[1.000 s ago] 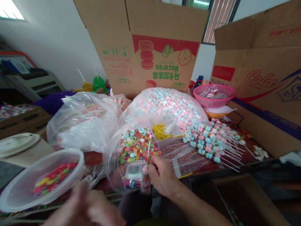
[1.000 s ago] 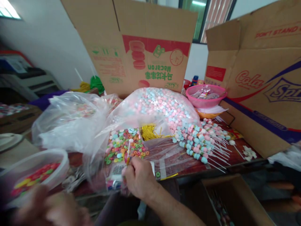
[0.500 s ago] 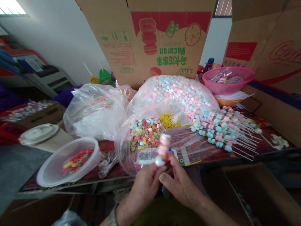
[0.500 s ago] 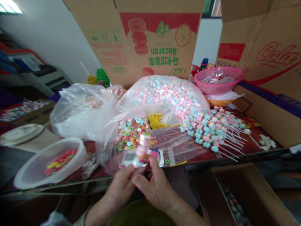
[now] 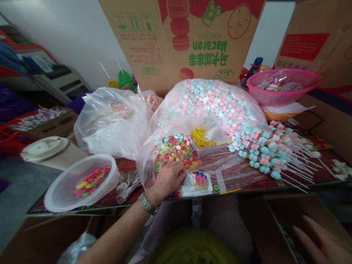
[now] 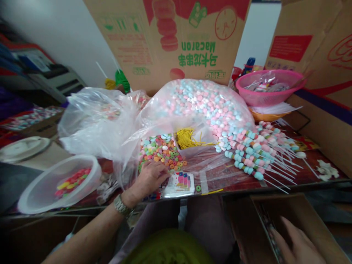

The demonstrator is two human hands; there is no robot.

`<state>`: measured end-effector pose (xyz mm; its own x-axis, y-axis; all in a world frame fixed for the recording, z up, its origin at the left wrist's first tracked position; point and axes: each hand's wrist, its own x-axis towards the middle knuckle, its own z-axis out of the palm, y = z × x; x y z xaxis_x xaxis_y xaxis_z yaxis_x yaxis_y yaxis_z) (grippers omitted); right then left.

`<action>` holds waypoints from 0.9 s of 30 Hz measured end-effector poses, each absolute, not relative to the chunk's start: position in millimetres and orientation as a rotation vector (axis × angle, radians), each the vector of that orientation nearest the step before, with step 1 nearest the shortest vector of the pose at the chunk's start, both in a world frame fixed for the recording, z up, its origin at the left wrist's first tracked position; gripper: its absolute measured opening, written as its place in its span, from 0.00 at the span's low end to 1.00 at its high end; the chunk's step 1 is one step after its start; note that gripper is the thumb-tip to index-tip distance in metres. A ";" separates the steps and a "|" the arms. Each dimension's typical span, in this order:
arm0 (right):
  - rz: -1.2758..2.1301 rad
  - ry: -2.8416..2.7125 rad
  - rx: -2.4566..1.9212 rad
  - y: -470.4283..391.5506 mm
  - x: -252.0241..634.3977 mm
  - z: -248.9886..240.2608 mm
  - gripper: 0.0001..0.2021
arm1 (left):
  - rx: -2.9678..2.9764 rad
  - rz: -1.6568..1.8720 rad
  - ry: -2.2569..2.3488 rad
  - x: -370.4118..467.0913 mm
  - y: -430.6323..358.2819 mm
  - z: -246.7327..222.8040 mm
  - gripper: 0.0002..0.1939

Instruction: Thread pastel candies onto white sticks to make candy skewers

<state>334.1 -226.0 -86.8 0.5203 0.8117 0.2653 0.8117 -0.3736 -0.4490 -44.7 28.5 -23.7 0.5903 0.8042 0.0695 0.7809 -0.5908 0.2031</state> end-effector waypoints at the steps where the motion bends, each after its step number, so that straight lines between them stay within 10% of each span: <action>1: 0.033 -1.391 -2.165 -205.9 313.8 -86.3 0.15 | 2.659 0.274 1.326 -45.2 27.9 -25.2 0.08; 10: 0.027 -2.066 -1.659 -54.8 144.8 -58.5 0.07 | 2.596 0.367 1.287 -44.0 27.7 -33.1 0.10; 27: 0.062 -1.671 -1.500 -58.0 155.4 -59.3 0.16 | 2.614 0.467 1.081 -40.6 32.9 14.7 0.08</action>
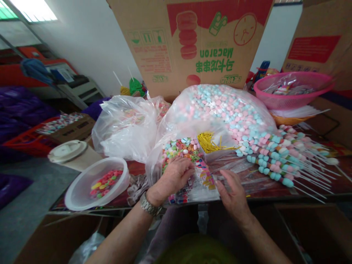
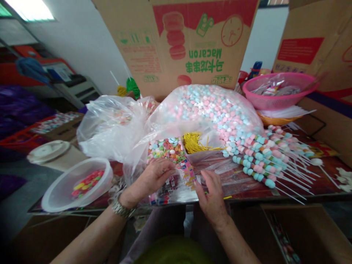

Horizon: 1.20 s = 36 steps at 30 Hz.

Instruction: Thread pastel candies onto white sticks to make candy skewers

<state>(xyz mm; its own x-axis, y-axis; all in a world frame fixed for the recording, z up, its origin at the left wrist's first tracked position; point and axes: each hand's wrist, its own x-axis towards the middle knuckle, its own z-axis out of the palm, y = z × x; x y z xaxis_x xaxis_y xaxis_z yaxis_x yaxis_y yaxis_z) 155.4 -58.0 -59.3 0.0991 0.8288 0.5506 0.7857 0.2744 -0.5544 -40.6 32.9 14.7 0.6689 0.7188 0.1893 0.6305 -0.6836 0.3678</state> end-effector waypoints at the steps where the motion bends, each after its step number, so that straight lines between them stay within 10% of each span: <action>1: 0.124 -1.600 -1.465 -61.1 157.5 -51.3 0.19 | 2.588 0.434 0.989 -37.3 25.8 20.7 0.08; 14: 1.139 -1.092 -1.330 -88.8 171.5 -38.9 0.10 | 2.213 0.418 0.922 10.1 -21.6 -6.8 0.11; 31: 0.380 -1.724 -1.379 -77.1 216.1 -13.7 0.18 | 2.415 0.602 0.888 13.8 -14.0 10.7 0.25; 36: 0.191 -1.716 -1.321 -85.8 192.1 -24.7 0.17 | 1.891 0.475 0.887 26.2 -26.2 -0.2 0.11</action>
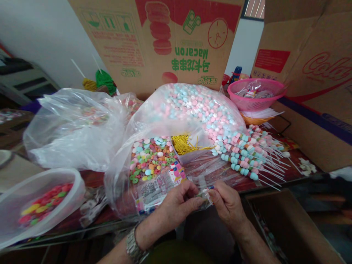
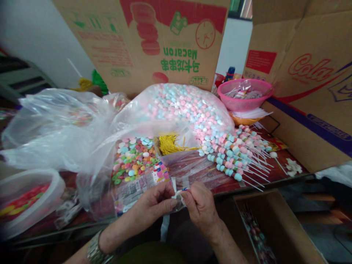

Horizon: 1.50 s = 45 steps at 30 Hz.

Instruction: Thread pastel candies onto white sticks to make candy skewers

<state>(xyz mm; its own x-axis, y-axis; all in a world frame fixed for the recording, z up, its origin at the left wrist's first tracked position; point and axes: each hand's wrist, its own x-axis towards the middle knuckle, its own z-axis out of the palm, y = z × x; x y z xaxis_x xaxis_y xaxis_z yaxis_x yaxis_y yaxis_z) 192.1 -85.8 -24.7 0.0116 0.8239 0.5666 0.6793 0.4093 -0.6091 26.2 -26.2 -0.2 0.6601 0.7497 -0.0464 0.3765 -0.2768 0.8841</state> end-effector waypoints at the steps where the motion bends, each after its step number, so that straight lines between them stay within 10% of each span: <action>1: 0.186 -1.707 -1.346 -87.2 190.3 -27.2 0.17 | 1.795 0.493 0.884 27.9 -28.1 -5.5 0.12; 13: -0.630 -1.956 -2.381 -66.3 340.8 -18.0 0.09 | 2.108 0.919 0.719 -17.7 -6.5 11.6 0.08; 22: -0.426 -1.896 -1.491 -119.2 307.9 -8.1 0.09 | 2.197 0.890 0.751 -28.4 -0.8 14.1 0.09; 45: -0.440 -1.847 -1.458 -149.0 284.7 -4.4 0.12 | 1.926 0.689 0.855 -22.0 -8.6 22.6 0.18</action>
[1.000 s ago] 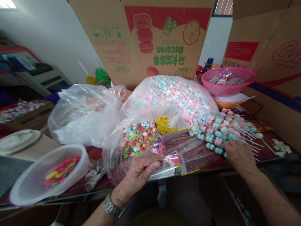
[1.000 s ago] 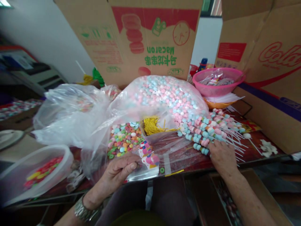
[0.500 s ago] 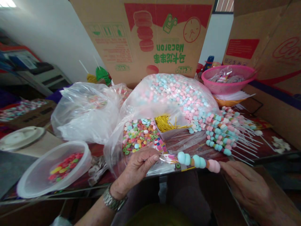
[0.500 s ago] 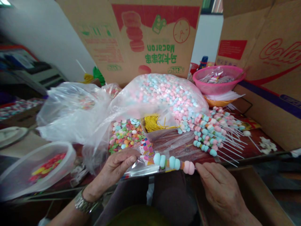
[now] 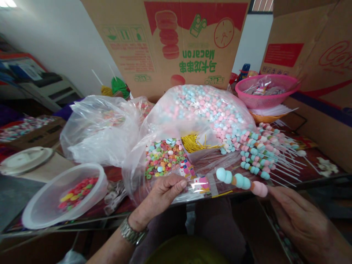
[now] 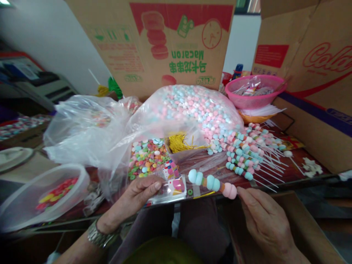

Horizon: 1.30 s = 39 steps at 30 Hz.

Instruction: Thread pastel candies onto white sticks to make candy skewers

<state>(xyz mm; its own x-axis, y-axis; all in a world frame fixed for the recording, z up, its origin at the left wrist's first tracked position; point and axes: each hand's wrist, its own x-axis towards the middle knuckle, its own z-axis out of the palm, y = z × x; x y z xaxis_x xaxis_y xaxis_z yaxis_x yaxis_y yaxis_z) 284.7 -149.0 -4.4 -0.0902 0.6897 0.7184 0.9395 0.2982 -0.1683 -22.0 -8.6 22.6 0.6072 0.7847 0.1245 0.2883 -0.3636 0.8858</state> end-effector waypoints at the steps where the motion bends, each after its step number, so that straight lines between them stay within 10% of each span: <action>1: -0.442 -1.853 -1.451 -148.5 282.1 -5.4 0.12 | 1.890 0.664 0.853 -20.9 -9.4 22.8 0.19; 13: -0.493 -2.116 -1.407 -154.8 284.1 -17.3 0.14 | 2.137 0.435 0.797 -14.4 -3.4 25.6 0.22; 21: 0.352 -1.811 -1.407 -132.1 232.6 -34.9 0.12 | 2.580 0.541 0.780 -1.5 4.2 34.9 0.12; 25: 0.591 -1.528 -1.448 -131.9 214.9 -45.9 0.10 | 1.812 1.484 1.142 -16.0 -2.6 15.8 0.31; 33: 1.167 -1.276 -1.347 -113.0 146.0 -33.7 0.18 | 0.703 1.060 0.702 36.6 -34.4 9.7 0.19; 39: 0.996 -1.291 -1.372 -104.8 132.3 -29.8 0.17 | 0.511 1.072 0.739 38.2 -29.2 9.5 0.15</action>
